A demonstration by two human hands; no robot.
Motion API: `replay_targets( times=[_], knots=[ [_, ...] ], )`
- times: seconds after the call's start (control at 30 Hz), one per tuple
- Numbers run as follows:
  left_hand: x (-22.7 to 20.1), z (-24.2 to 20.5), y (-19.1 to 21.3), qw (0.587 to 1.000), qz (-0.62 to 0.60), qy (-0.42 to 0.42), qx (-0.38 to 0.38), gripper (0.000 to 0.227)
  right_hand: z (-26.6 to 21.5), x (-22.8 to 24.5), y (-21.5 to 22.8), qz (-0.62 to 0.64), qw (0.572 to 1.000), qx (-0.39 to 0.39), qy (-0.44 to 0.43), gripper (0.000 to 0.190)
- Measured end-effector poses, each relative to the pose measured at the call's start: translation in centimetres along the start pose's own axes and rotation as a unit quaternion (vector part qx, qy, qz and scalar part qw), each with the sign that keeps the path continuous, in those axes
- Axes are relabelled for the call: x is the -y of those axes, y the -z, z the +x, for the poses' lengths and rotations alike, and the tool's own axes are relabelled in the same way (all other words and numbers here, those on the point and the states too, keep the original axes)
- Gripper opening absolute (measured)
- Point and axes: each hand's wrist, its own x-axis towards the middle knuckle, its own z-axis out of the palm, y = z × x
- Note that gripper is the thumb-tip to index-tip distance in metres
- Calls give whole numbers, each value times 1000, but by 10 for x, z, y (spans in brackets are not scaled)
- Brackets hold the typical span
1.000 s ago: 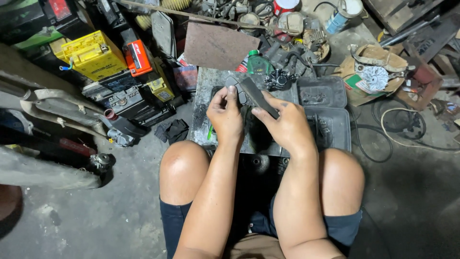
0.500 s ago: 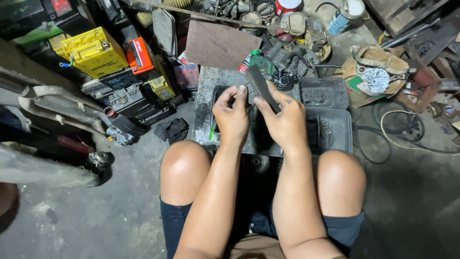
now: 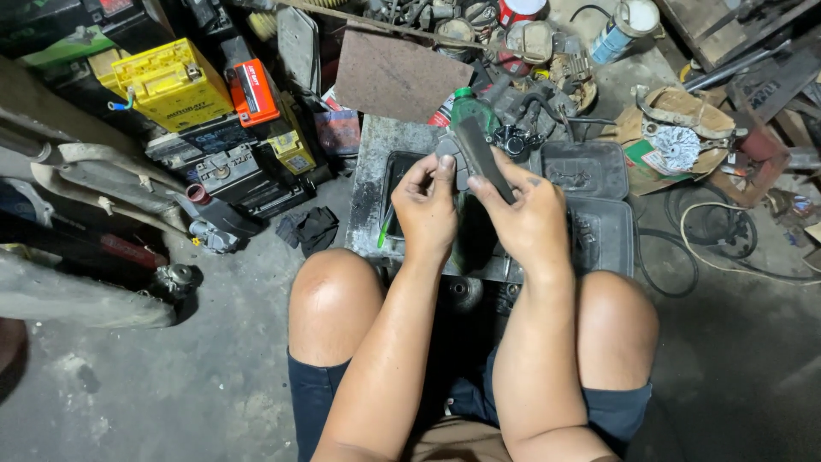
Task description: The person sits on the floor and files a small metal part using a metal file. They hold the part in one hand and rub the file against it repeatedly, turning the part over to work on different sides.
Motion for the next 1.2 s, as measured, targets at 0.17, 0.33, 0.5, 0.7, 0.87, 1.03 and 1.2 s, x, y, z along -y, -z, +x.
replay_targets(
  times=[0.17, 0.33, 0.5, 0.7, 0.87, 1.03, 1.2],
  knots=[
    [6, 8, 5, 1000, -10, -6, -29, 14, -4, -2, 4, 3, 1000, 23, 19, 45],
    [4, 13, 9, 999, -11, -8, -30, 15, -1, -11, 4, 12, 998, -9, 55, 41],
    [3, 15, 11, 999, -10, -13, -30, 17, -6, 0, 0, 26, 997, 23, 66, 38],
    [-1, 6, 4, 1000, -5, -19, -4, 14, -2, -5, -6, 26, 998, -1, 57, 41],
    [7, 14, 11, 999, 4, -29, -19, 15, -4, -6, -3, 28, 999, 18, 39, 41],
    [3, 8, 4, 1000, 3, -28, -5, 14, -7, 7, 2, 13, 999, -4, 39, 42],
    [7, 3, 1, 1000, 13, -9, 13, 11, -2, 5, 4, -11, 1000, -15, 4, 43]
  ],
)
